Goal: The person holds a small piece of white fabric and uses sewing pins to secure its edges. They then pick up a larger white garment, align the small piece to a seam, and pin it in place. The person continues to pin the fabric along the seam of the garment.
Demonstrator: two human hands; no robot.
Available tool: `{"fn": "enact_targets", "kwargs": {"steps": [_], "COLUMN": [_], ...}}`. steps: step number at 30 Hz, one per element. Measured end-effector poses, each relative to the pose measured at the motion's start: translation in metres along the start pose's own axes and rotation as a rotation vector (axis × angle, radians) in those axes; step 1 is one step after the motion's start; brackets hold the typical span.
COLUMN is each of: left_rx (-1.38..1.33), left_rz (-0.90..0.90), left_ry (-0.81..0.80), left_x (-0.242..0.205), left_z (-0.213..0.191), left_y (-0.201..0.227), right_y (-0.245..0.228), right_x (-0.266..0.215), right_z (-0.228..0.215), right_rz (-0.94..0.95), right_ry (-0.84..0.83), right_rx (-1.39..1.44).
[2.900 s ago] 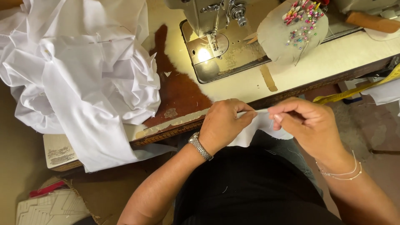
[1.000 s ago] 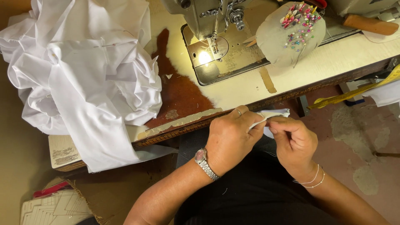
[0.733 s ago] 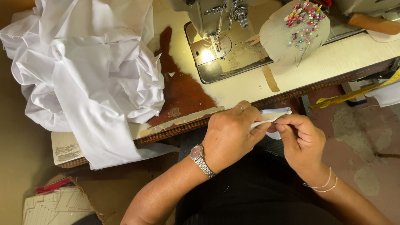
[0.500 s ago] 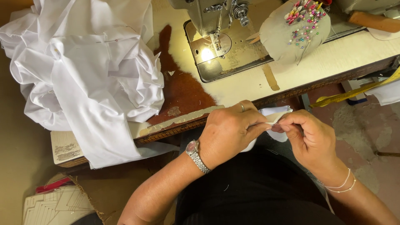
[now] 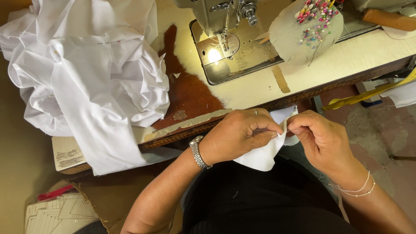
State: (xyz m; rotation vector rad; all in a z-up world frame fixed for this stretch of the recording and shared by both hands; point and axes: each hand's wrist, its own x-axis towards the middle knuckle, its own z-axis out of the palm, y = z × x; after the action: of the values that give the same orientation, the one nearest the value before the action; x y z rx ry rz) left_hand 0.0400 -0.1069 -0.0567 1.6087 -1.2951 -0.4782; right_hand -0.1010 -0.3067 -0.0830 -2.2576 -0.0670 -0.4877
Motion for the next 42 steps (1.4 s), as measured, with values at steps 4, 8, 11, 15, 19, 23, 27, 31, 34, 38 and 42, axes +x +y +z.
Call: {"fn": "enact_targets", "kwargs": {"steps": [4, 8, 11, 15, 19, 23, 27, 31, 34, 38, 42], "left_rx": [-0.120, -0.146, -0.206, -0.033, 0.344, 0.583, 0.277, 0.096, 0.049, 0.015, -0.071], "left_rz": [0.030, 0.064, 0.012, 0.085, 0.168, 0.205, 0.088, 0.017, 0.015, -0.096, -0.148], "left_ry": [0.018, 0.074, 0.069, 0.025, 0.041, 0.147, 0.230, 0.251, 0.240, 0.279, 0.291], "left_x": [0.000, -0.002, -0.003, 0.000, 0.001, -0.004, -0.010, -0.012, -0.010, -0.010, -0.015], "left_z": [0.004, 0.012, 0.011, -0.004, -0.019, -0.043, -0.052, -0.044, -0.041, -0.037, -0.036], "left_y": [-0.002, -0.005, -0.004, 0.008, 0.031, 0.041, 0.041, 0.036, 0.037, 0.040, 0.037], "right_y": [0.005, -0.001, -0.017, -0.015, -0.006, 0.002, -0.004, -0.003, -0.025, -0.036, -0.036], "right_x": [-0.010, -0.011, -0.006, 0.011, 0.023, 0.014, 0.010, 0.014, 0.018, 0.010, 0.005], "right_z": [0.004, 0.008, 0.004, -0.016, -0.031, -0.050, -0.056, -0.045, -0.019, 0.009, 0.018], "right_rz": [0.028, -0.069, -0.045, -0.228, -0.249, -0.180, -0.006, 0.043, 0.141, 0.176, 0.211], "right_ry": [0.087, 0.116, 0.141, 0.081, -0.154, -0.071, -0.142, -0.299, -0.225, -0.084, 0.091], "right_rx": [-0.110, -0.202, -0.097, -0.146, -0.138, -0.044, -0.185, -0.279, -0.174, -0.090, -0.086]}}
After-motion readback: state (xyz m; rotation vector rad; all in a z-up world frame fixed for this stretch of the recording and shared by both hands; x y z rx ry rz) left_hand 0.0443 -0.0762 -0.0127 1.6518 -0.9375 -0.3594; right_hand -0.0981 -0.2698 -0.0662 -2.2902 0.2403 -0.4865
